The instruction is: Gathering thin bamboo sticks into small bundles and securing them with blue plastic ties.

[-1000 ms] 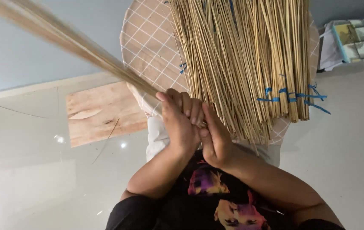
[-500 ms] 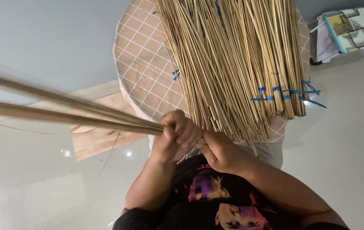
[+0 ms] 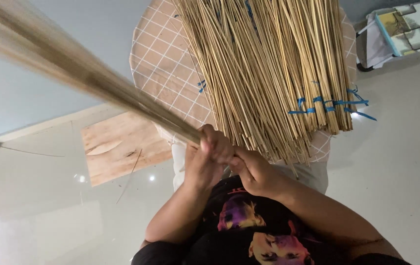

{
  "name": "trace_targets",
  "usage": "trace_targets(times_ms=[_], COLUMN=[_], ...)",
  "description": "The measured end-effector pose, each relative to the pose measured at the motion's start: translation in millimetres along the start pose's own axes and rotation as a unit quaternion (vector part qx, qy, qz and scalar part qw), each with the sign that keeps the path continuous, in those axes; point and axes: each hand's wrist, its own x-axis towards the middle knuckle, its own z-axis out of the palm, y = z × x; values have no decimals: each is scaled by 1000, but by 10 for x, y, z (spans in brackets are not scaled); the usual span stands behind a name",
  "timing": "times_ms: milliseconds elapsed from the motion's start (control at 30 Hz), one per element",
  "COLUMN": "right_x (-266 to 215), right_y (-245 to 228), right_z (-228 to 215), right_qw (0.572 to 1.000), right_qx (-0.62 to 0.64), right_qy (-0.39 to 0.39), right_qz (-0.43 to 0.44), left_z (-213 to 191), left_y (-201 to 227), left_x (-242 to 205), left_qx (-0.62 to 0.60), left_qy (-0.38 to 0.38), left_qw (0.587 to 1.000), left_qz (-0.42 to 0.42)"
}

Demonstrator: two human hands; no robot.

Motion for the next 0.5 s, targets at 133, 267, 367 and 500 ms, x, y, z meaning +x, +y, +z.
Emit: trace_targets(times_ms=[133,267,367,500], right_x=[-12,-61,-53,41], right_y=[110,148,112,-79], right_z=[-214,-219,-161,-105], right_qw=[992,988,994,990], right_qx=[69,89,27,-113], right_qy=[-81,-108,-84,-68], right_qz=[71,65,60,55], left_z=[-40,10,52,-48], left_y=[55,40,138,167], left_x=[-74,-46,23,2], left_qx=[-9,24,52,24], left_qy=[42,5,3,124], left_qw=[999,999,999,992], left_qz=[-33,-26,-1,-11])
